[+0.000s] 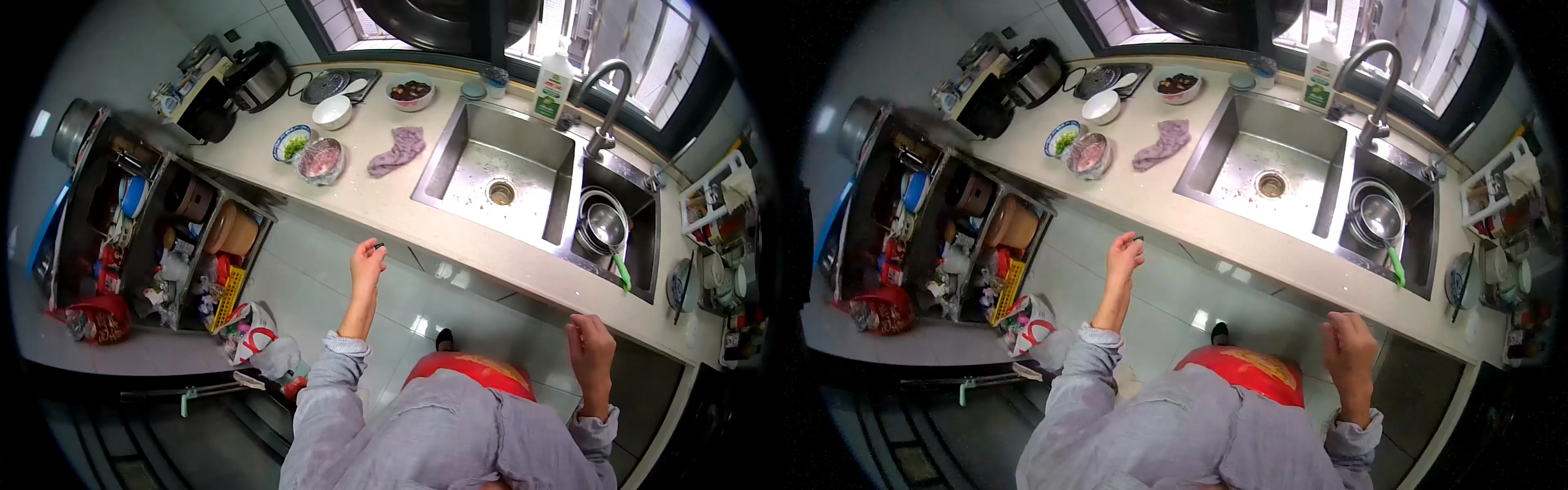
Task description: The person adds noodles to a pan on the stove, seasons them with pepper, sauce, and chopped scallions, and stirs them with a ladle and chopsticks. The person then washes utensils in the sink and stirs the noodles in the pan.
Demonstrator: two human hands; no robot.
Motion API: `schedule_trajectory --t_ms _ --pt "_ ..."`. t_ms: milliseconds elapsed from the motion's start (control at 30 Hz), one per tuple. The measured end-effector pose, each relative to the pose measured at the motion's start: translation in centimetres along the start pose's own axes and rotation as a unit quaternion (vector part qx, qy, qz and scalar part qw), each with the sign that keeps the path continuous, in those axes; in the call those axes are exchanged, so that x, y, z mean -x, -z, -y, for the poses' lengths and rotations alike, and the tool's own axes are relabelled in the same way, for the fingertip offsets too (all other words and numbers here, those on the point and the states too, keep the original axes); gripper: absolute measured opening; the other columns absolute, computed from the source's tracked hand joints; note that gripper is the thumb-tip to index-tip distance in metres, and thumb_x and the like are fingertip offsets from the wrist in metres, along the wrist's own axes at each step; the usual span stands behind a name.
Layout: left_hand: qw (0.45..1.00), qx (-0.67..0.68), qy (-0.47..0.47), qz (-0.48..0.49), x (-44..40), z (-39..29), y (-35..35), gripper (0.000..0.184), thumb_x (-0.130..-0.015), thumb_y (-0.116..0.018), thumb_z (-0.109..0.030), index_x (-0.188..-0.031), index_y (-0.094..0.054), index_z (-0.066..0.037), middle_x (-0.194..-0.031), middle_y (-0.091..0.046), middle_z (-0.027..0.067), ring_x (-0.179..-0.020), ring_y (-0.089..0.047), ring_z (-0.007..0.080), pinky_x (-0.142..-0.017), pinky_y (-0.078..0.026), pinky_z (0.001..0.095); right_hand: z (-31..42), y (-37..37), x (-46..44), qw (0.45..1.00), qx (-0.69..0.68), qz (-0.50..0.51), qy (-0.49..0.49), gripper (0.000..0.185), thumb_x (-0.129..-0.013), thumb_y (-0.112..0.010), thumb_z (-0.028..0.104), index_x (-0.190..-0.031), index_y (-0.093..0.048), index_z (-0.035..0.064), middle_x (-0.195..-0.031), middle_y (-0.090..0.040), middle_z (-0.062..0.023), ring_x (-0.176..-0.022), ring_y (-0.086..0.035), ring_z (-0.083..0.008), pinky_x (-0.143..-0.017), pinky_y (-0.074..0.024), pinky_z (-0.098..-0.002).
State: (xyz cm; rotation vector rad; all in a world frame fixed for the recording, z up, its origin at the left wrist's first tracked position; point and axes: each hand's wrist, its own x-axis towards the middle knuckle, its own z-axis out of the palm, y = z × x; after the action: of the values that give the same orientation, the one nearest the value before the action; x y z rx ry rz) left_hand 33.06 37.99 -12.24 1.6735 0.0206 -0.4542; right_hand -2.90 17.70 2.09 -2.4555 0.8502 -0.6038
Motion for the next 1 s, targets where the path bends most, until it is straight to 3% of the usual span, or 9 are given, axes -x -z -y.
schedule_trajectory --t_ms 67,333,633,733,767,800,900,967,1000 --pt "1.000 0.005 0.010 -0.014 -2.7 -0.9 1.0 0.039 -0.078 -0.062 -0.012 -0.113 -0.049 -0.003 -0.091 -0.054 0.0027 -0.075 -0.053 0.0101 -0.058 -0.047 0.0242 0.5 -1.2 -1.1 1.000 0.026 -0.008 0.009 0.010 -0.075 -0.062 0.003 -0.084 -0.058 0.0020 -0.075 -0.056 -0.0101 -0.059 -0.057 -0.0204 -0.050 -0.0452 -0.0280" --pt "0.994 0.046 0.056 -0.083 -8.9 -2.3 2.6 0.039 -0.077 -0.061 -0.011 -0.113 -0.048 -0.002 -0.088 -0.054 0.0043 -0.073 -0.052 0.0110 -0.056 -0.046 0.0249 0.8 -5.7 -7.4 0.998 0.027 0.040 0.038 0.013 -0.074 -0.062 0.005 -0.085 -0.057 0.0026 -0.075 -0.056 -0.0122 -0.064 -0.056 -0.0287 -0.056 -0.0437 -0.0358" --pt "0.954 0.019 -0.130 -0.271 -28.0 -3.3 12.8 0.028 -0.077 -0.057 -0.006 -0.104 -0.052 -0.001 -0.080 -0.053 0.0041 -0.060 -0.047 0.0118 -0.048 -0.040 0.0251 5.8 -12.3 -13.7 0.998 -0.007 0.048 0.046 0.013 -0.073 -0.063 0.007 -0.084 -0.059 0.0039 -0.075 -0.056 -0.0110 -0.067 -0.057 -0.0291 -0.058 -0.0450 -0.0366" --pt "0.963 -0.016 -0.090 -0.252 -37.0 -2.6 16.6 0.019 -0.073 -0.055 -0.006 -0.091 -0.055 0.001 -0.075 -0.057 0.0060 -0.057 -0.051 0.0146 -0.050 -0.044 0.0275 7.7 -13.8 -14.2 0.998 0.046 0.030 0.015 0.012 -0.074 -0.062 0.006 -0.085 -0.059 0.0031 -0.074 -0.056 -0.0106 -0.062 -0.057 -0.0268 -0.055 -0.0445 -0.0347" --pt "0.943 0.105 -0.077 -0.306 -36.2 -5.6 14.4 0.010 -0.073 -0.054 -0.004 -0.083 -0.053 -0.001 -0.062 -0.053 0.0044 -0.049 -0.048 0.0145 -0.045 -0.042 0.0289 8.3 -14.2 -14.5 0.998 0.061 0.025 -0.007 0.012 -0.074 -0.062 0.007 -0.085 -0.059 0.0033 -0.074 -0.056 -0.0105 -0.062 -0.057 -0.0271 -0.055 -0.0446 -0.0350" --pt "0.937 0.195 -0.044 -0.287 -39.7 -4.8 15.6 0.006 -0.073 -0.056 -0.006 -0.078 -0.053 -0.003 -0.061 -0.052 0.0048 -0.049 -0.047 0.0138 -0.040 -0.039 0.0282 9.1 -14.6 -14.6 0.996 0.078 0.022 -0.028 0.012 -0.074 -0.062 0.007 -0.085 -0.059 0.0035 -0.074 -0.056 -0.0105 -0.062 -0.057 -0.0273 -0.055 -0.0447 -0.0353" --pt "0.955 0.195 -0.023 -0.223 -44.4 -5.4 16.0 0.019 -0.077 -0.062 -0.016 -0.076 -0.053 0.000 -0.065 -0.054 0.0057 -0.046 -0.046 0.0133 -0.036 -0.035 0.0290 12.0 -16.1 -15.3 0.991 0.086 0.038 -0.094 0.012 -0.073 -0.063 0.009 -0.084 -0.059 0.0046 -0.074 -0.056 -0.0104 -0.063 -0.056 -0.0285 -0.057 -0.0452 -0.0372" --pt "0.970 0.128 0.053 -0.202 -44.9 -6.2 16.1 0.017 -0.080 -0.061 -0.017 -0.079 -0.056 -0.001 -0.074 -0.056 0.0074 -0.062 -0.053 0.0176 -0.052 -0.044 0.0341 13.1 -17.5 -15.5 0.990 0.094 0.053 -0.095 0.012 -0.073 -0.061 0.011 -0.083 -0.059 0.0051 -0.075 -0.056 -0.0113 -0.069 -0.057 -0.0297 -0.060 -0.0461 -0.0388" --pt "0.977 0.092 0.066 -0.182 -45.9 -5.9 16.4 0.017 -0.080 -0.060 -0.017 -0.081 -0.055 0.000 -0.076 -0.056 0.0078 -0.064 -0.053 0.0180 -0.053 -0.044 0.0341 13.4 -18.0 -15.2 0.988 0.100 0.054 -0.105 0.012 -0.073 -0.061 0.012 -0.083 -0.059 0.0053 -0.076 -0.056 -0.0117 -0.071 -0.057 -0.0302 -0.061 -0.0465 -0.0396"
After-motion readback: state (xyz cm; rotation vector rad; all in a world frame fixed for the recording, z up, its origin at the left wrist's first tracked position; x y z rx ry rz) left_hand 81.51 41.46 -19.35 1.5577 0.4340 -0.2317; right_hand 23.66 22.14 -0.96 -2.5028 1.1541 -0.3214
